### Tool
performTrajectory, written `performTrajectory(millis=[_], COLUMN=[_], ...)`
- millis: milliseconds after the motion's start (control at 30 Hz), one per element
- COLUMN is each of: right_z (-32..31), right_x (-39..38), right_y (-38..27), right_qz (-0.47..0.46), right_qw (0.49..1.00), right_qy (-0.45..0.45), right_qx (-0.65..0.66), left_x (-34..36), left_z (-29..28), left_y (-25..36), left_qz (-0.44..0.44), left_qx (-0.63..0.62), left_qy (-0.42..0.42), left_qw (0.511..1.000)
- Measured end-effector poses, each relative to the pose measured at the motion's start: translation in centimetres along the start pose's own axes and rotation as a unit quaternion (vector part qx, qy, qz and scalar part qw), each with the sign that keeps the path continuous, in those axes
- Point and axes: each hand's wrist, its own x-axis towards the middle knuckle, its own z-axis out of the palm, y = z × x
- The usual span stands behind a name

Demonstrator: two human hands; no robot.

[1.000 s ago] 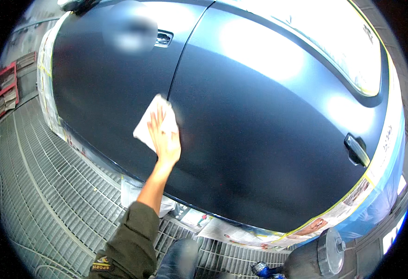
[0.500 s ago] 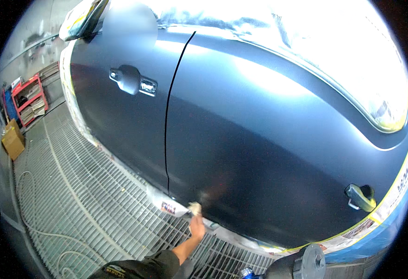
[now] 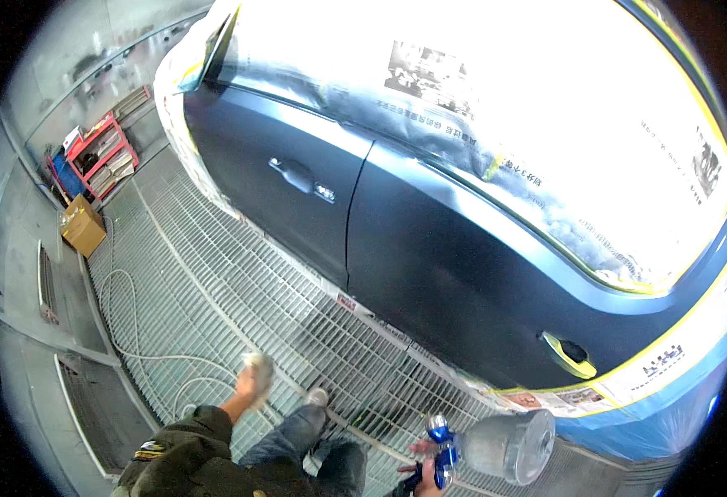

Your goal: The person wipes the side of a blue car with a cloth, then uses a spray gun to apply paint to the car door and rear quarter panel. The car is masked with newspaper and tape to protect adjacent areas.

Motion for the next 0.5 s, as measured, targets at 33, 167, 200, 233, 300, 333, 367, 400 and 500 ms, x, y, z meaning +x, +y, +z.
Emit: performTrajectory(millis=[33, 167, 200, 233, 300, 333, 367, 400, 500], right_z=[0.4, 4.9, 6.5, 7.8, 11.1, 13.0, 15.2, 17.9, 26.2], right_x=[-0.7, -3.0, -3.7, -4.4, -5.6, -6.0, -6.2, -6.3, -7.1], right_y=[-0.4, -3.1, -3.6, -3.9, -4.3, -4.2, -3.9, -3.5, -2.5], right_qz=[-0.012, -0.045, -0.059, -0.039, -0.050, -0.055, -0.068, -0.082, -0.120], right_qw=[1.000, 0.997, 0.996, 0.996, 0.997, 0.997, 0.997, 0.996, 0.993], right_qy=[-0.010, -0.058, -0.059, -0.065, -0.050, -0.042, -0.036, -0.022, 0.020], right_qx=[0.006, 0.019, 0.022, 0.049, 0.041, 0.044, 0.032, 0.022, -0.013], left_x=[-1.1, 0.2, -0.2, 0.1, 0.1, 0.2, 0.3, 0.8, 0.1], left_z=[-2.8, -15.9, -18.1, -20.1, -24.0, -26.2, -29.8, -32.7, -39.8], left_y=[1.2, -2.0, -1.9, -2.6, -4.0, -5.4, -8.3, -11.2, -13.7], left_qz=[0.034, 0.095, 0.071, 0.066, 0.038, 0.025, 0.006, -0.014, -0.078], left_qx=[-0.008, -0.169, -0.213, -0.272, -0.349, -0.370, -0.369, -0.371, -0.384], left_qy=[0.039, 0.062, 0.070, 0.074, 0.076, 0.084, 0.081, 0.076, 0.118], left_qw=[0.999, 0.979, 0.972, 0.957, 0.933, 0.925, 0.926, 0.926, 0.912])
